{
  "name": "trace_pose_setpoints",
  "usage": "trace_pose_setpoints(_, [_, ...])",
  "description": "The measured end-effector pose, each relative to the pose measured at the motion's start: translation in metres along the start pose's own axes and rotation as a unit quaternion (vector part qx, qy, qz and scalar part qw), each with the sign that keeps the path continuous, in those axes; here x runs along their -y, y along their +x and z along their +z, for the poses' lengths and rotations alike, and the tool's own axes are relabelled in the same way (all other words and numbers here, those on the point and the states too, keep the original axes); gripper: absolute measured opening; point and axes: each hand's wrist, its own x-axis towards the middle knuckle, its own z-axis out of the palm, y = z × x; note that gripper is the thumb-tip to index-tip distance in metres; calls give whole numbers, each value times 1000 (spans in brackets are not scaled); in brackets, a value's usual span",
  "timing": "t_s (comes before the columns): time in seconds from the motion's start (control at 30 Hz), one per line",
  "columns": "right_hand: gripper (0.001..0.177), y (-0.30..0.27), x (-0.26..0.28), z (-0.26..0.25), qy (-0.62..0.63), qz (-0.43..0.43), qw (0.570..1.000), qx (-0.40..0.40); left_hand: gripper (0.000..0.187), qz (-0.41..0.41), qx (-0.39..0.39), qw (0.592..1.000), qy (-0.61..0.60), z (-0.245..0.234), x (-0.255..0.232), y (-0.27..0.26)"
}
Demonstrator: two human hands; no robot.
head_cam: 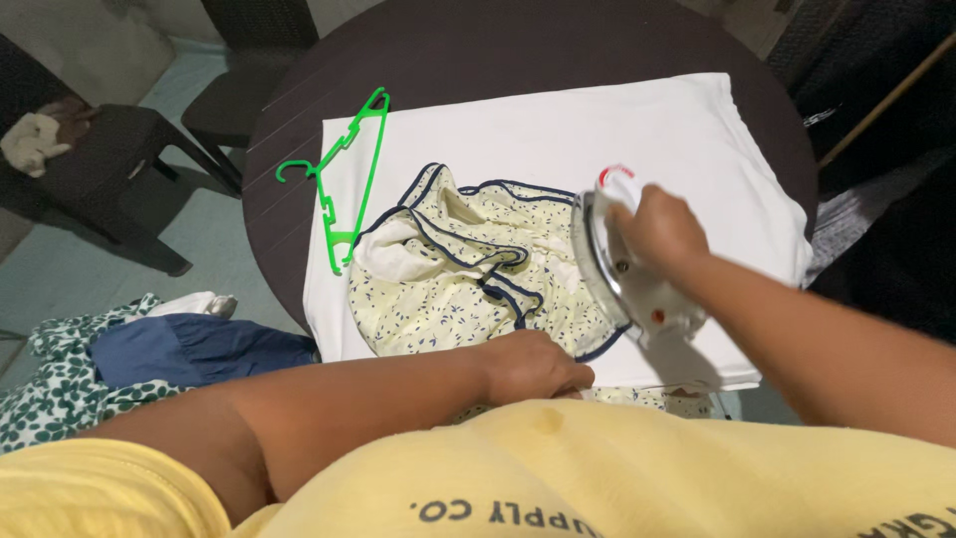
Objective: The person irons a pair of black shorts on a table, then hangs them on a hanger. They then iron a patterned dress and a white t-shirt, smoothing each garment before ironing and placing them aside after completion.
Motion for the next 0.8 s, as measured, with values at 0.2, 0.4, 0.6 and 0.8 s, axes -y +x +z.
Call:
trace_pose_setpoints(0.2, [46,-60,-17,-1,-64,-15,998,23,27,-27,-69,994,-80,1,-1,6])
trace_pose_setpoints(0.4, [46,-61,-22,-8,-98,-22,995,7,24,-89,-121,984,-97,6,8,12])
trace_pose_setpoints(0.6, [36,-12,-8,-19,-52,59,992,98,24,-125,-104,980,-110,10,16,24])
trace_pose_setpoints(0.8, [38,25,-22,-41,-89,2,995,52,25,-195,-169,952,-166,4,15,54])
